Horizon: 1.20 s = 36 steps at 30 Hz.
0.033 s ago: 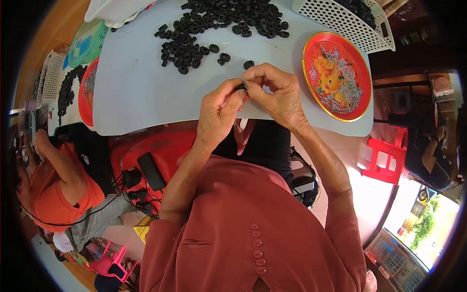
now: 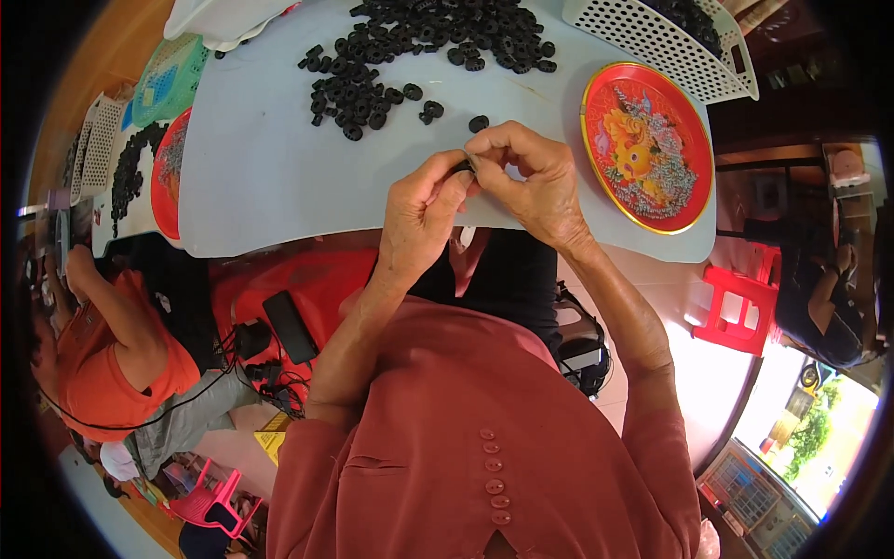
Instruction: The person picks up a black plastic component and a small metal pin by hand, joins them together, and places the assembled unit onto a red tray, repeating the process.
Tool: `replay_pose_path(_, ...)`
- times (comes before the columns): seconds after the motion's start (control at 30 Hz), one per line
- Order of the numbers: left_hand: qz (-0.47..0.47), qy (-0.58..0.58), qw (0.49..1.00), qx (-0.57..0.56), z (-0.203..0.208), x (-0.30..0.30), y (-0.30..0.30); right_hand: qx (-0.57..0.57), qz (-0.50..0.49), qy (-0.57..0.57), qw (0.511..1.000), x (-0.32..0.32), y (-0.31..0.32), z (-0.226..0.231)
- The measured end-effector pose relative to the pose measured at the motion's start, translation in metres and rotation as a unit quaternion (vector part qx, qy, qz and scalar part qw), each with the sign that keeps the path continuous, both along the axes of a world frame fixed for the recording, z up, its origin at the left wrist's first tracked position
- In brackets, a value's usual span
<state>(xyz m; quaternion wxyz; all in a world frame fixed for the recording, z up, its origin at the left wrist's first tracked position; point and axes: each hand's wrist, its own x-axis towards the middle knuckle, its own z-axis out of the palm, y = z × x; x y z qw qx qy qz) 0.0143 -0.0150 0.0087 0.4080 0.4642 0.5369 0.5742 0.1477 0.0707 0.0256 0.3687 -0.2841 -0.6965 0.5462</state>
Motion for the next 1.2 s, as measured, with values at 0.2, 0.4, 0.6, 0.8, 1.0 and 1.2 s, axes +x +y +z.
replay_pose_path(0.2, 0.014, -0.003, 1.000, 0.002, 0.000, 0.000, -0.001, -0.065, 0.049, 0.055, 0.995, 0.001, 0.000, -0.007)
replay_pose_path(0.4, 0.080, -0.007, 0.997, 0.012, 0.003, -0.020, -0.006, 0.084, 0.053, -0.064, 0.993, -0.005, 0.009, 0.006)
replay_pose_path(0.6, 0.102, -0.053, 0.993, 0.027, -0.004, -0.027, -0.008, 0.277, 0.016, -0.166, 0.946, -0.041, 0.040, -0.001)
replay_pose_path(0.8, 0.098, -0.084, 0.991, 0.040, -0.007, -0.030, -0.012, 0.269, 0.070, -0.218, 0.936, -0.054, 0.049, 0.010)
replay_pose_path(1.0, 0.104, -0.032, 0.993, 0.037, -0.009, -0.028, -0.007, 0.405, 0.093, -0.335, 0.846, -0.068, 0.043, 0.011)
replay_pose_path(1.2, 0.113, -0.030, 0.993, 0.012, -0.006, -0.027, -0.007, 0.335, 0.078, -0.303, 0.889, -0.058, 0.045, 0.014)
